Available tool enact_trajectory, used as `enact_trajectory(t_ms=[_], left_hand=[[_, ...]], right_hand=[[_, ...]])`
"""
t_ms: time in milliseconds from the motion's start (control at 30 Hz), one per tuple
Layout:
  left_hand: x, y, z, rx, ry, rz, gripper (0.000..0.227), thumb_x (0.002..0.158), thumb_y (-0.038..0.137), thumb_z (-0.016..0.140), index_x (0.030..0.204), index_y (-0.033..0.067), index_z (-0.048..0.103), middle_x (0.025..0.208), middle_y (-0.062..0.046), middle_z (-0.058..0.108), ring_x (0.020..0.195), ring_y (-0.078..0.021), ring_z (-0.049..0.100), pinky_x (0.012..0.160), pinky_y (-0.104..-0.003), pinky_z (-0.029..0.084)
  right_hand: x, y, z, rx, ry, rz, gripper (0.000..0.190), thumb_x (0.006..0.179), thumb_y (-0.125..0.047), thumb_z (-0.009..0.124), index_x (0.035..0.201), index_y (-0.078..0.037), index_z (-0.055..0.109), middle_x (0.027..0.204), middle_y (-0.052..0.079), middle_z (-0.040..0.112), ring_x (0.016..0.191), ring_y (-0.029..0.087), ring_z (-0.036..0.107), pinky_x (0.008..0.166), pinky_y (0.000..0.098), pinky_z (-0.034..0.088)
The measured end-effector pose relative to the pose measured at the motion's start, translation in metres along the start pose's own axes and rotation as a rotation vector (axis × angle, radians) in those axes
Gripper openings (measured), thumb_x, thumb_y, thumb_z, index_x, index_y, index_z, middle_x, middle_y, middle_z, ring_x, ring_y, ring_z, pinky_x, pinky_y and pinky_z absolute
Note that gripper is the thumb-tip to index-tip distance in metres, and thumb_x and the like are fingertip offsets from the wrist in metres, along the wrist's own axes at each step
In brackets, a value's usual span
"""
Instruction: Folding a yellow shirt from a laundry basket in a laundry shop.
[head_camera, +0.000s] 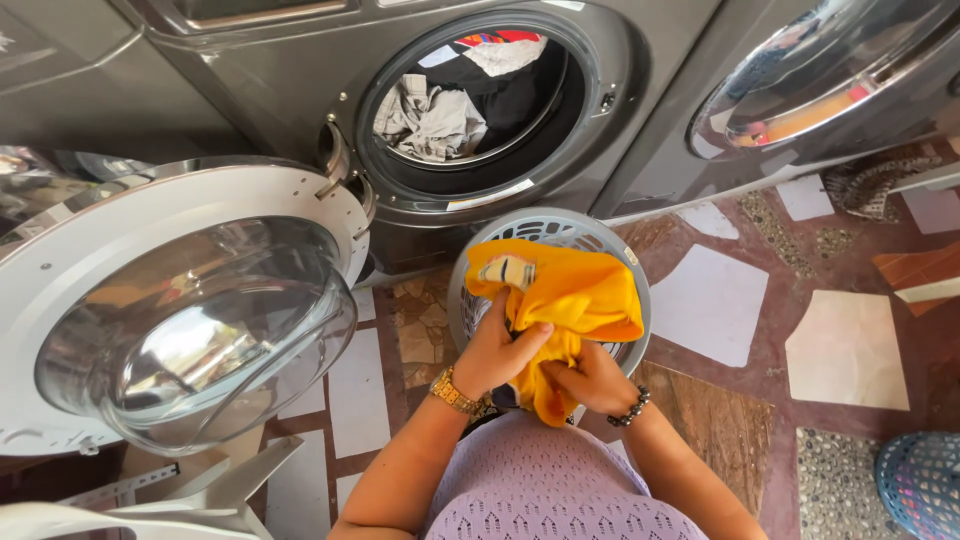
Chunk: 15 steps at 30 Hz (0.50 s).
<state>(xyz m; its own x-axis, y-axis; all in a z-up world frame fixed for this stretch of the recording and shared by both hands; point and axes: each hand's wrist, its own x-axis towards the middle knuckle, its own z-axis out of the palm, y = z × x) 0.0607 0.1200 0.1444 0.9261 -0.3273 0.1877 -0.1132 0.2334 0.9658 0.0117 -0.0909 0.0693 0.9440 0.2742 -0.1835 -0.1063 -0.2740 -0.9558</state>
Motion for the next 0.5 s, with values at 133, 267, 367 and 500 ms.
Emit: enact_trajectory(t_ms=[133, 267, 367, 500], left_hand=[[-0.011, -0.020, -0.010, 0.035, -0.046, -0.029, 0.042, 0.086, 0.022, 0.083, 0.113, 0.0019, 0.058, 0.099, -0.011, 0.068, 0.103, -0.0186, 0.062, 0.088, -0.041, 0.053], [-0.017, -0.003, 0.008, 0.097, -0.056, -0.122, 0.097, 0.077, 0.037, 0.087, 0.146, -0.0096, 0.036, 0.137, -0.031, 0.051, 0.133, -0.0412, 0.045, 0.113, -0.054, 0.034], [-0.015, 0.006, 0.029, 0.244, 0.053, -0.218, 0.099, 0.079, 0.043, 0.080, 0.148, -0.0116, 0.034, 0.137, -0.037, 0.048, 0.136, -0.0489, 0.044, 0.113, -0.055, 0.033], [-0.014, -0.029, 0.026, 0.383, 0.275, -0.332, 0.037, 0.100, 0.043, 0.054, 0.111, 0.0086, 0.065, 0.090, -0.020, 0.065, 0.088, -0.0331, 0.065, 0.076, -0.046, 0.051]], right_hand=[[0.007, -0.025, -0.014, 0.165, 0.136, 0.056, 0.012, 0.090, -0.005, 0.068, 0.097, -0.001, 0.076, 0.076, 0.014, 0.076, 0.068, 0.021, 0.071, 0.066, 0.0394, 0.059], [0.021, -0.050, -0.019, 0.466, 0.344, 0.072, 0.015, 0.099, -0.012, 0.068, 0.093, 0.001, 0.066, 0.074, 0.010, 0.067, 0.064, 0.018, 0.063, 0.060, 0.0353, 0.056], [0.017, -0.069, -0.014, 0.695, 0.409, 0.076, 0.023, 0.099, -0.013, 0.070, 0.091, 0.002, 0.054, 0.072, 0.010, 0.060, 0.062, 0.018, 0.061, 0.056, 0.0340, 0.055], [0.006, -0.102, -0.019, 0.714, 0.242, 0.075, 0.031, 0.093, -0.016, 0.077, 0.090, -0.001, 0.050, 0.071, 0.006, 0.053, 0.063, 0.017, 0.058, 0.055, 0.0332, 0.049]])
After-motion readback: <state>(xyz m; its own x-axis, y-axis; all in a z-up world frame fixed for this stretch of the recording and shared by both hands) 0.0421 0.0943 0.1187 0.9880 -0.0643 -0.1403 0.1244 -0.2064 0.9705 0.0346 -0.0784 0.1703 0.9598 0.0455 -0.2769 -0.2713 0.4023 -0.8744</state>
